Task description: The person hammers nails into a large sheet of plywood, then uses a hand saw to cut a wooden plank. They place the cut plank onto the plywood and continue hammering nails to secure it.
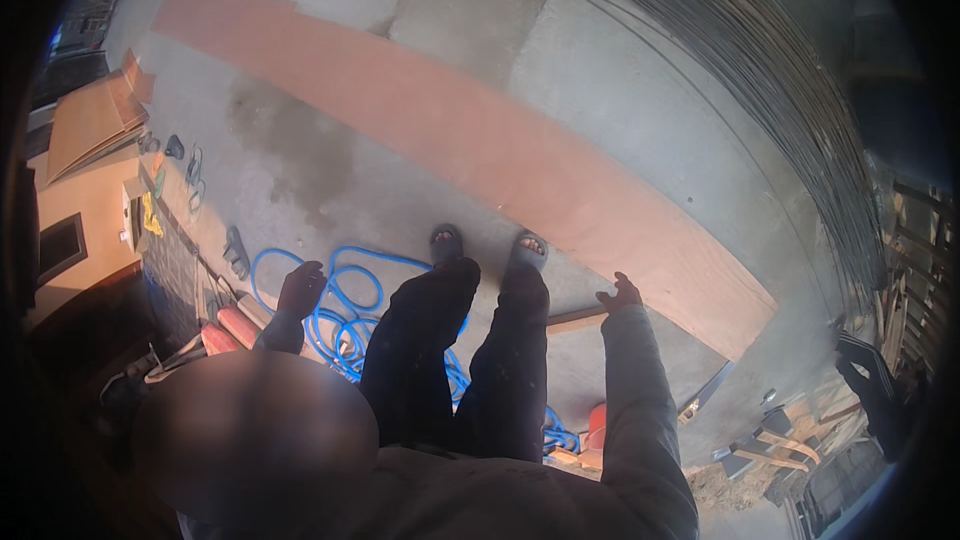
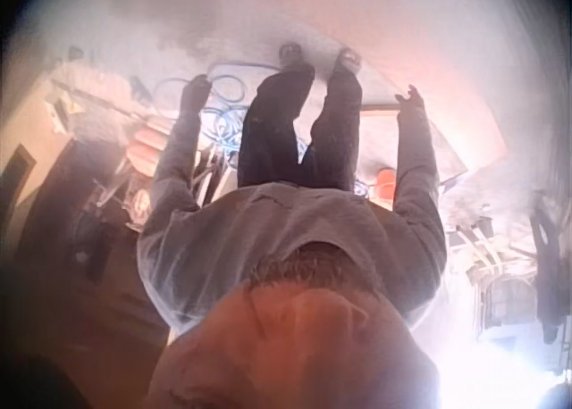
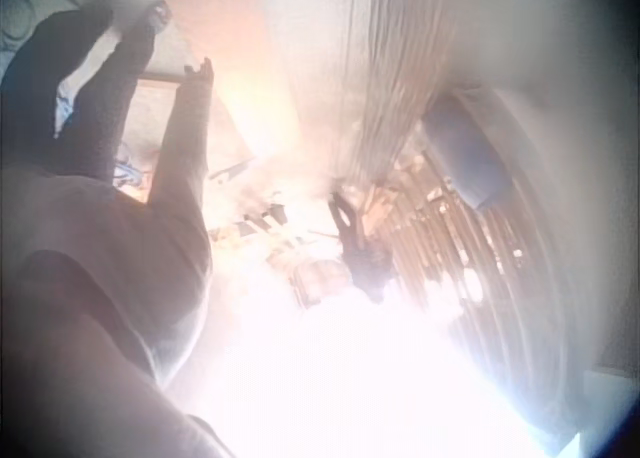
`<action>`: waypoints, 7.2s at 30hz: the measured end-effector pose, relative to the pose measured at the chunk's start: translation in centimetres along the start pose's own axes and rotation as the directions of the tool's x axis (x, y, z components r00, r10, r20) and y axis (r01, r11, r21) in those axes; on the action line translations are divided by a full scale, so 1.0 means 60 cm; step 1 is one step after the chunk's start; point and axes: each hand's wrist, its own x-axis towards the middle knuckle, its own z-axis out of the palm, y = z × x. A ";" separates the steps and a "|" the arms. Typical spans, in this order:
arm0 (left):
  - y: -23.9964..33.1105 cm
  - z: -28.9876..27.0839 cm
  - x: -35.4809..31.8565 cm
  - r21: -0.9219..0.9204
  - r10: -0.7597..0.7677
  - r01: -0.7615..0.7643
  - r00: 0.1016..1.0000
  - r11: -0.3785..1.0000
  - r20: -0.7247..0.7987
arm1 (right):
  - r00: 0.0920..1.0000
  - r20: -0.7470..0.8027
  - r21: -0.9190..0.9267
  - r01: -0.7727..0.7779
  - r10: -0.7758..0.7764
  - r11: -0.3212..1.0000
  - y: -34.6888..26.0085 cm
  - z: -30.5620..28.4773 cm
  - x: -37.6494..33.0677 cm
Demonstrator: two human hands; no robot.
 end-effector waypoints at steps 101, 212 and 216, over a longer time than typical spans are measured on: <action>-0.268 0.318 0.808 -0.889 -0.131 0.037 0.991 0.456 -0.026 | 0.786 0.115 0.784 0.303 0.607 -0.542 -0.187 0.319 0.241; 0.579 0.628 -0.429 0.559 0.151 -0.594 0.751 0.578 0.642 | 0.437 -0.208 0.723 -0.534 0.875 0.438 0.890 0.686 -0.422; 0.591 0.658 -0.446 0.631 0.054 -0.559 0.770 0.537 0.636 | 0.545 -0.173 0.624 -0.584 0.820 0.520 0.912 0.696 -0.369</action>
